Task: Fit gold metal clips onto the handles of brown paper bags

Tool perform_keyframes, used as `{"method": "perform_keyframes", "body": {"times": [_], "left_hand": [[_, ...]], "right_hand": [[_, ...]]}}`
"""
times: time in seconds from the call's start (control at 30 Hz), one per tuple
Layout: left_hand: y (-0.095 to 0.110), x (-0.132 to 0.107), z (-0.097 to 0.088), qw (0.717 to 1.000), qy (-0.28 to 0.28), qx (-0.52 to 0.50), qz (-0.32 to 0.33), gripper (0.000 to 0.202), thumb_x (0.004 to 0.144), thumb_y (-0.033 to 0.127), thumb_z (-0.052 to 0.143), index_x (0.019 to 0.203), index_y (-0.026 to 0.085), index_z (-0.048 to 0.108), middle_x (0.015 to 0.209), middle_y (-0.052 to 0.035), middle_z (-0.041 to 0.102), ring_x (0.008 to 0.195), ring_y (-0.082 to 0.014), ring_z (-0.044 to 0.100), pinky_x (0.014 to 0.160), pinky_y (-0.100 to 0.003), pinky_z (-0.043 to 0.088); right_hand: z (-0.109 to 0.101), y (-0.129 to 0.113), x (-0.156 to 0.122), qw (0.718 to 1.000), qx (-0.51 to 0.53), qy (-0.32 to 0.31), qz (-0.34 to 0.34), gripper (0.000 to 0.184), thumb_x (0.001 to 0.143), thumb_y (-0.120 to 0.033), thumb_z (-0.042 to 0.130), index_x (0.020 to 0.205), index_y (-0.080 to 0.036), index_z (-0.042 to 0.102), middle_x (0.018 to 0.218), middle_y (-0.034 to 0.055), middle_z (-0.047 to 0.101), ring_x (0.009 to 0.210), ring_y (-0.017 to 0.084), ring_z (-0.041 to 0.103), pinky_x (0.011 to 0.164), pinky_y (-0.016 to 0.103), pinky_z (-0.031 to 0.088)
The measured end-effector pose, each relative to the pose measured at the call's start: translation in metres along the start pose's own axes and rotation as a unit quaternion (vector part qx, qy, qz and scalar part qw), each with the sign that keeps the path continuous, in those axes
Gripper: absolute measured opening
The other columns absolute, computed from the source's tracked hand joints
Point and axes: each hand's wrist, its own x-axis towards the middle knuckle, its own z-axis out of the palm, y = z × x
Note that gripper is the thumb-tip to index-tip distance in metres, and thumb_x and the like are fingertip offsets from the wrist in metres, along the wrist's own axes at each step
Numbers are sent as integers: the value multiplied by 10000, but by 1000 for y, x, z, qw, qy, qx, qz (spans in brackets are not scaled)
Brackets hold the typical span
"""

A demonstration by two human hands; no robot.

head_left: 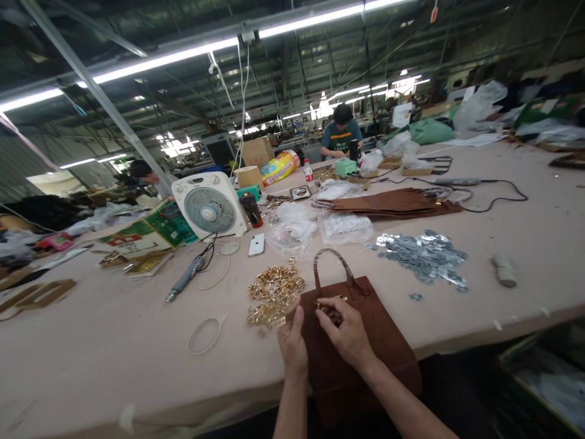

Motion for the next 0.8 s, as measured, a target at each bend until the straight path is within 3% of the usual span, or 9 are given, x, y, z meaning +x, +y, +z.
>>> {"method": "perform_keyframes", "body": {"times": [0.27, 0.43, 0.8], "left_hand": [[3, 0, 4, 999, -9, 33, 33, 478, 769, 535, 838, 1073, 168, 820, 1142, -124, 798, 1115, -301, 735, 1077, -459, 545], [-4, 3, 0, 997, 10, 58, 48, 468, 791, 532, 825, 1085, 168, 813, 1166, -120, 791, 1142, -296, 720, 1132, -478, 493], [-1, 2, 5, 995, 37, 77, 45, 479, 749, 555, 843, 998, 147, 821, 1065, -132, 808, 1089, -305, 737, 1056, -469, 553]], "right_hand": [[2, -1, 4, 999, -22, -30, 22, 221, 947, -348, 649, 1110, -206, 694, 863, 34, 700, 705, 161, 663, 637, 255, 544], [0, -4, 3, 998, -46, -38, -6, 161, 956, -306, 624, 1083, -227, 683, 902, 34, 688, 748, 168, 654, 664, 265, 534], [-1, -2, 11, 992, -94, -72, -39, 121, 962, -273, 577, 1022, -228, 673, 854, 24, 648, 725, 173, 609, 689, 284, 508]]}}
